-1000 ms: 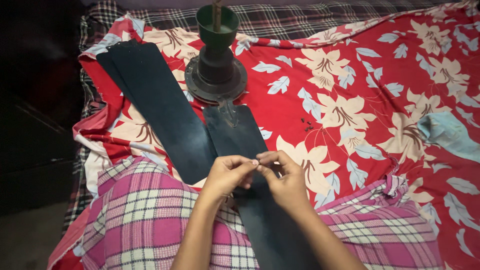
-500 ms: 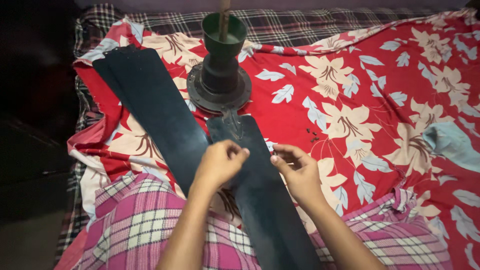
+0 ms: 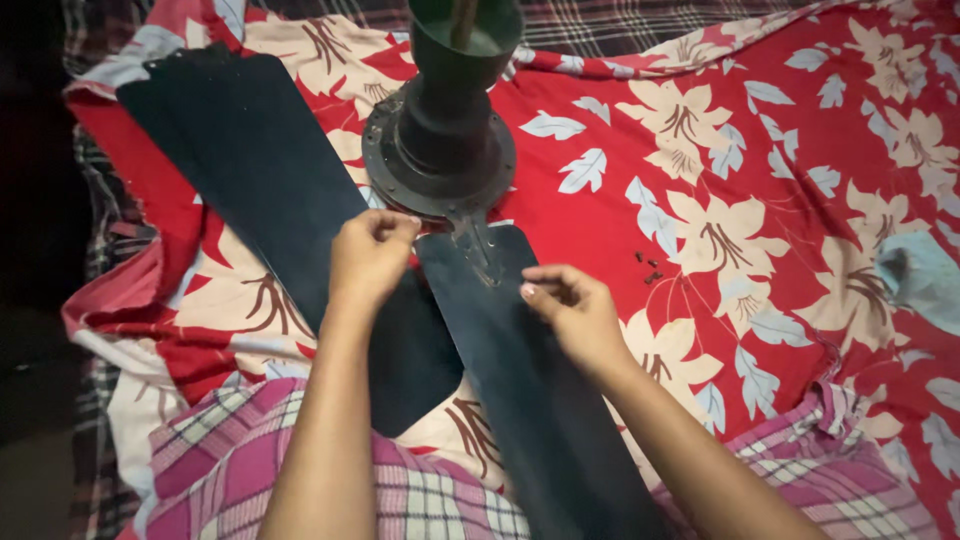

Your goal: The person attaches a black fan blade to the central hub of an electric fan using small screws. They align the blade, insert screws, and tighten them by hand to secure the blade in place.

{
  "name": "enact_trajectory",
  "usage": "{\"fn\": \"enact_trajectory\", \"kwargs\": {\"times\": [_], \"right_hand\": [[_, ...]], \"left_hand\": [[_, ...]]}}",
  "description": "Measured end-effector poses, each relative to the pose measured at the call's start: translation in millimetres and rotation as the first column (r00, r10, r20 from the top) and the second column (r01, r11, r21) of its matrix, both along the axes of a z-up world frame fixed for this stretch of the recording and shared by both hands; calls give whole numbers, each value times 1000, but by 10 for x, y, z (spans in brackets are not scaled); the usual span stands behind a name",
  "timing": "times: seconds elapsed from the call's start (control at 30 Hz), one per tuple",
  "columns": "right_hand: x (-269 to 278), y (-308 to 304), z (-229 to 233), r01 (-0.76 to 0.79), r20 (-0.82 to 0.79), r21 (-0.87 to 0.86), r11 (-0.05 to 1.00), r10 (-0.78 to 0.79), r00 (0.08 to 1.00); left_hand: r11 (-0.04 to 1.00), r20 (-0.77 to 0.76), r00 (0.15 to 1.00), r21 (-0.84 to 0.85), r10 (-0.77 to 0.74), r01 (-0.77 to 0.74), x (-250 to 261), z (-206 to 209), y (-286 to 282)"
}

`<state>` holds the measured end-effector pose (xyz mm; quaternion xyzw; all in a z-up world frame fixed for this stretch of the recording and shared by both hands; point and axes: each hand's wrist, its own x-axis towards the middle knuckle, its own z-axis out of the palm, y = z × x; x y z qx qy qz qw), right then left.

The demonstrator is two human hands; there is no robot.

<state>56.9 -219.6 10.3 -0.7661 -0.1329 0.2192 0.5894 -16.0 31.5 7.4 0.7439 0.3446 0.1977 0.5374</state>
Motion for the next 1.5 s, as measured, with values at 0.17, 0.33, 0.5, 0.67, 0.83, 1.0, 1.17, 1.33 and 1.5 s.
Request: {"fn": "enact_trajectory", "kwargs": {"times": [0.17, 0.33, 0.5, 0.67, 0.83, 1.0, 1.17, 1.33, 1.5], "right_hand": [[334, 360, -89, -32, 31, -40, 999, 34, 999], [688, 697, -103, -44, 47, -119, 992, 50, 998], [991, 1006, -55, -11, 16, -196, 981, 14, 1000], [1198, 1152, -112, -52, -4, -313, 948, 54, 999], [1276, 1185, -150, -83, -16, -355, 931, 83, 996], [1272, 1260, -118, -98, 36, -370, 924, 119, 992], [1173, 1296, 8, -89, 138, -453, 887, 169, 976], [1042, 1313, 97, -6, 492, -699, 715, 488, 721], [986, 1382, 128, 84, 482, -836, 543, 652, 586]], "left_hand": [[1000, 32, 999, 28, -6, 5, 138, -159, 114], [998, -47, 998, -39, -40, 38, 228, -196, 112], [994, -129, 986, -52, -102, 96, 232, -96, 65], [992, -132, 983, -35, -125, 122, 225, -28, 71], [993, -137, 984, -49, -118, 112, 218, -1, 85], [993, -138, 984, -42, -116, 111, 209, -5, 79], [994, -155, 982, -14, -109, 108, 191, 0, 88], [991, -144, 981, -10, -131, 131, 182, -6, 86], [992, -178, 976, -41, -125, 119, 176, 34, 96]]}}
